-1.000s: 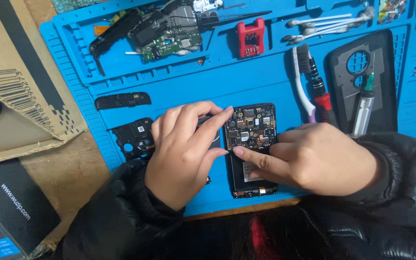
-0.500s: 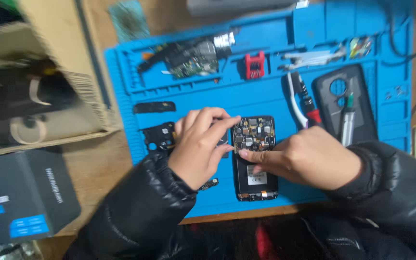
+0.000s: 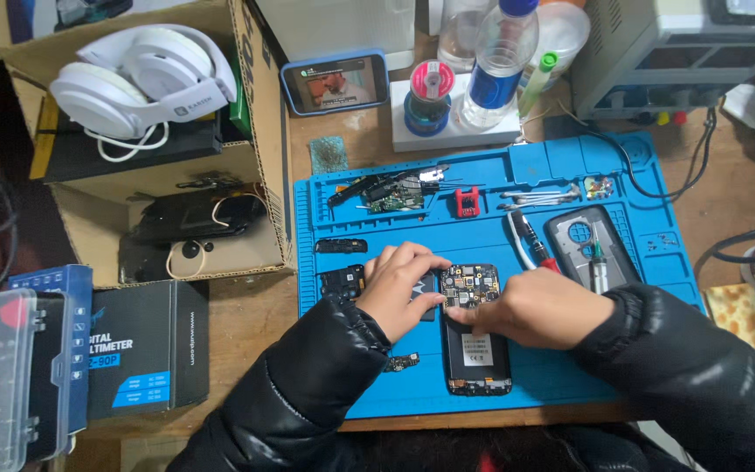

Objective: The person assembles a disassembled smartphone on a blue work mat. They connect ribbon cables to the motherboard, place the motherboard onto the phone chassis, and secure the battery. They then use a screwdriver to fasten screws into the device.

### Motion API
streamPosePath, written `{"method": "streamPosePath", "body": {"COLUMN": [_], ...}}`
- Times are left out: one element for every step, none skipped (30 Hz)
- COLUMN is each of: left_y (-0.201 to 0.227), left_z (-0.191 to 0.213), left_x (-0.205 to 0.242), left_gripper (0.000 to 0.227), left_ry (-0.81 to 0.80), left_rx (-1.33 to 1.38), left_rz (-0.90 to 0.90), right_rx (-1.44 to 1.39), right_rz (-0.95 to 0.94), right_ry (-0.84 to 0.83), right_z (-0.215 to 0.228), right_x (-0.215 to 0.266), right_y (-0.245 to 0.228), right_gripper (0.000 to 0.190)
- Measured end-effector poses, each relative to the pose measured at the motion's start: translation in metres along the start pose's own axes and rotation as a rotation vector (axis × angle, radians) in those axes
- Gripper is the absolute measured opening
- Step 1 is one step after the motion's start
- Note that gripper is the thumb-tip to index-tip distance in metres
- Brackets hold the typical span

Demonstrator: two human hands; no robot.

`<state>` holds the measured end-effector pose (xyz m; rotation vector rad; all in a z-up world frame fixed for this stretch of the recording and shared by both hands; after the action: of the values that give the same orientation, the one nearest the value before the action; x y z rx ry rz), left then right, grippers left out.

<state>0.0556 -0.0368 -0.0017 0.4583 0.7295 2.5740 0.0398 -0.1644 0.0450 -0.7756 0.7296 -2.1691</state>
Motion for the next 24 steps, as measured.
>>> {"method": "streamPosePath", "body": {"left_y": [0.0, -0.002, -0.002, -0.001, 0.0, 0.0, 0.0, 0.001, 0.003, 0.001, -0.001, -0.003, -0.003, -0.002, -0.002, -0.001, 0.0, 0.001, 0.002, 0.004, 0.006, 0.006, 0.009, 0.011], "left_z": [0.0, 0.0, -0.003, -0.002, -0.001, 0.0, 0.002, 0.004, 0.0, -0.003, -0.004, -0.005, -0.006, -0.005, -0.003, -0.006, -0.003, -0.001, -0.001, 0.001, 0.004, 0.001, 0.004, 0.008], "left_x": [0.001, 0.001, 0.001, -0.001, 0.0, 0.0, 0.0, -0.001, 0.001, 0.0, 0.0, -0.002, -0.002, -0.002, -0.002, -0.001, -0.001, 0.0, 0.0, 0.001, 0.001, 0.002, 0.002, 0.003], "left_gripper": [0.04, 0.041, 0.042, 0.042, 0.043, 0.044, 0.044, 0.045, 0.046, 0.046, 0.047, 0.048, 0.048, 0.048, 0.048, 0.048, 0.046, 0.045, 0.045, 0.044, 0.043, 0.043, 0.045, 0.047], "left_ry": [-0.003, -0.005, -0.003, -0.002, 0.002, 0.006, -0.002, 0.016, 0.023, 0.004, 0.025, 0.047, 0.023, 0.03, 0.039, 0.017, 0.028, 0.038, 0.023, 0.03, 0.041, 0.029, 0.081, 0.133], "left_rx": [-0.004, -0.012, -0.016, -0.015, -0.011, -0.007, -0.002, -0.023, -0.04, -0.03, -0.052, -0.074, -0.053, -0.059, -0.069, -0.051, -0.062, -0.073, -0.059, -0.054, -0.054, -0.044, -0.08, -0.116], "left_rz": [-0.004, -0.009, -0.014, -0.019, -0.02, -0.021, -0.018, -0.03, -0.043, -0.041, -0.05, -0.06, -0.054, -0.056, -0.055, -0.048, -0.054, -0.06, -0.053, -0.059, -0.066, -0.06, -0.083, -0.105], "right_rx": [-0.002, 0.041, 0.089, 0.091, 0.108, 0.124, 0.116, 0.137, 0.148, 0.131, 0.09, 0.049, 0.026, 0.068, 0.112, 0.09, 0.119, 0.148, 0.132, 0.113, 0.098, 0.086, 0.165, 0.244], "right_rz": [-0.002, 0.044, 0.088, 0.085, 0.106, 0.128, 0.124, 0.165, 0.199, 0.187, 0.21, 0.234, 0.217, 0.251, 0.29, 0.278, 0.308, 0.34, 0.331, 0.332, 0.335, 0.33, 0.343, 0.356], "right_ry": [0.006, 0.027, 0.044, 0.046, 0.069, 0.093, 0.088, 0.12, 0.151, 0.144, 0.11, 0.077, 0.062, 0.083, 0.106, 0.091, 0.098, 0.106, 0.093, 0.058, 0.026, 0.017, 0.034, 0.05], "right_z": [0.0, 0.002, 0.002, 0.006, 0.009, 0.013, 0.012, 0.013, 0.008, 0.009, 0.008, 0.009, 0.004, 0.003, 0.001, -0.003, -0.004, -0.004, -0.002, -0.001, -0.001, -0.011, -0.019, -0.027], "right_x": [0.003, 0.005, 0.008, 0.01, 0.012, 0.013, 0.012, 0.013, 0.017, 0.017, 0.018, 0.017, 0.016, 0.017, 0.016, 0.017, 0.017, 0.017, 0.016, 0.016, 0.015, 0.017, 0.019, 0.022], "right_y": [-0.001, -0.005, -0.008, -0.011, -0.018, -0.023, -0.021, -0.021, -0.02, -0.018, -0.021, -0.022, -0.017, -0.015, -0.014, -0.01, -0.01, -0.01, -0.01, -0.011, -0.011, -0.002, 0.004, 0.011], "right_gripper": [0.025, 0.025, 0.025, 0.025, 0.025, 0.026, 0.026, 0.027, 0.028, 0.028, 0.026, 0.024, 0.024, 0.025, 0.026, 0.026, 0.026, 0.027, 0.027, 0.026, 0.026, 0.026, 0.038, 0.056]}}
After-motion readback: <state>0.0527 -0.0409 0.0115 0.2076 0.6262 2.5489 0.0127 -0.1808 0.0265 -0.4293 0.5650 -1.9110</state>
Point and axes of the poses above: each hand's wrist, its own x-axis away from the middle knuckle, its own z-axis out of the back of the hand, y = z × x, the point moved 8 cm from there along -x, towards the middle knuckle, and after that the axes turned 11 degrees about -x, right-handed, at the moved point
